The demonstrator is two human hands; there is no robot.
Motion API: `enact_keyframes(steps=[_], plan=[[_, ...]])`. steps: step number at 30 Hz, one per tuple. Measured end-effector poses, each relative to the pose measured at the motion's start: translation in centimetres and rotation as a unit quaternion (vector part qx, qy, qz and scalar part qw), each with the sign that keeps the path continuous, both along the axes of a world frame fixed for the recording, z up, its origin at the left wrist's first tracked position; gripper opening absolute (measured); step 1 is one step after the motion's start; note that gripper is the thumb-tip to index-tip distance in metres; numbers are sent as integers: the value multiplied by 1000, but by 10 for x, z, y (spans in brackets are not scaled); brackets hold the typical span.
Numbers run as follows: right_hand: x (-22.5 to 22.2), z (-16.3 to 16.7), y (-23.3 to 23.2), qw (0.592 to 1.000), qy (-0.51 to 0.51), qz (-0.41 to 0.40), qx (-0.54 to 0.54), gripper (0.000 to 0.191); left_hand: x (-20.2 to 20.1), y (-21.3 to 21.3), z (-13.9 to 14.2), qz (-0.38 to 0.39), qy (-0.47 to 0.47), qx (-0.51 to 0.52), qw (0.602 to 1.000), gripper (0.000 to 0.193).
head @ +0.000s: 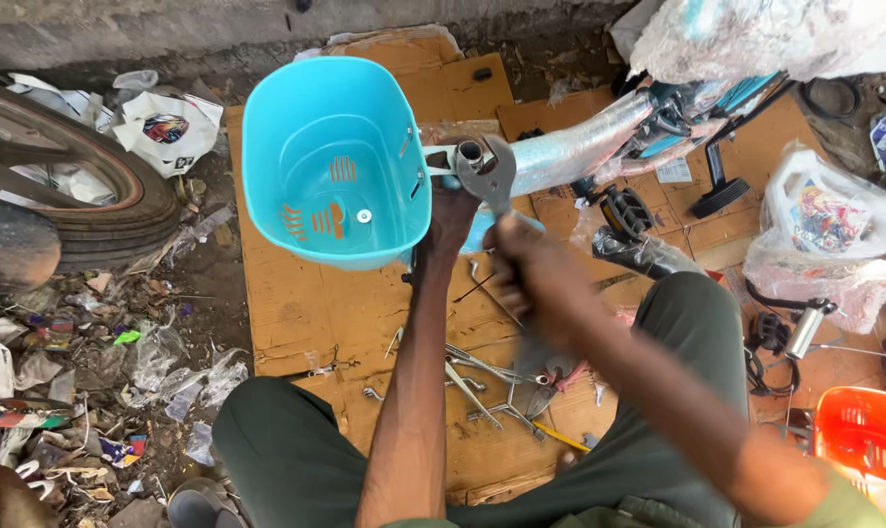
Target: The person attaches a light blue plastic basket to the front of a bicycle using a wrench and hammer. They then remove protective plastic wrap from the handlebars and install a front wheel onto the fork.
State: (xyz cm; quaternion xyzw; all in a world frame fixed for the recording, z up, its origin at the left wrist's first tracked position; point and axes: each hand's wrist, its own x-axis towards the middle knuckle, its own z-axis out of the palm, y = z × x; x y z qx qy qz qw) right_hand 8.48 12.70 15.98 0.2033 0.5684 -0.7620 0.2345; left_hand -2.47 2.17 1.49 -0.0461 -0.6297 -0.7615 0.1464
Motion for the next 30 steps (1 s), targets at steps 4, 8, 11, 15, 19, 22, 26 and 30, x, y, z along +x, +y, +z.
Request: enact_keyframes(steps=[4,8,11,15,19,22,26,30], plan=[[-66,7,73,953,39,241,176,33,-14,3,4,-27,86,85,992,29],[-120,27,89,889,47,393,231,41,-5,0,8,10,78,13,997,34],[-129,43,81,863,58,439,243,46,-4,0,14,7,86,32,996,30],[-117,38,78,878,47,422,221,43,-5,-1,14,8,96,45,994,29],[-91,17,78,914,51,341,215,40,-5,0,10,2,106,37,994,27],[-61,25,52,960,1,245,136,33,-4,1,17,28,165,35,985,25],[-3,42,-43,990,-31,-45,-126,27,22,-7,38,65,222,-589,774,28],[-5,31,-122,948,7,-241,-210,17,76,-28,55,64,119,-991,-2,36]])
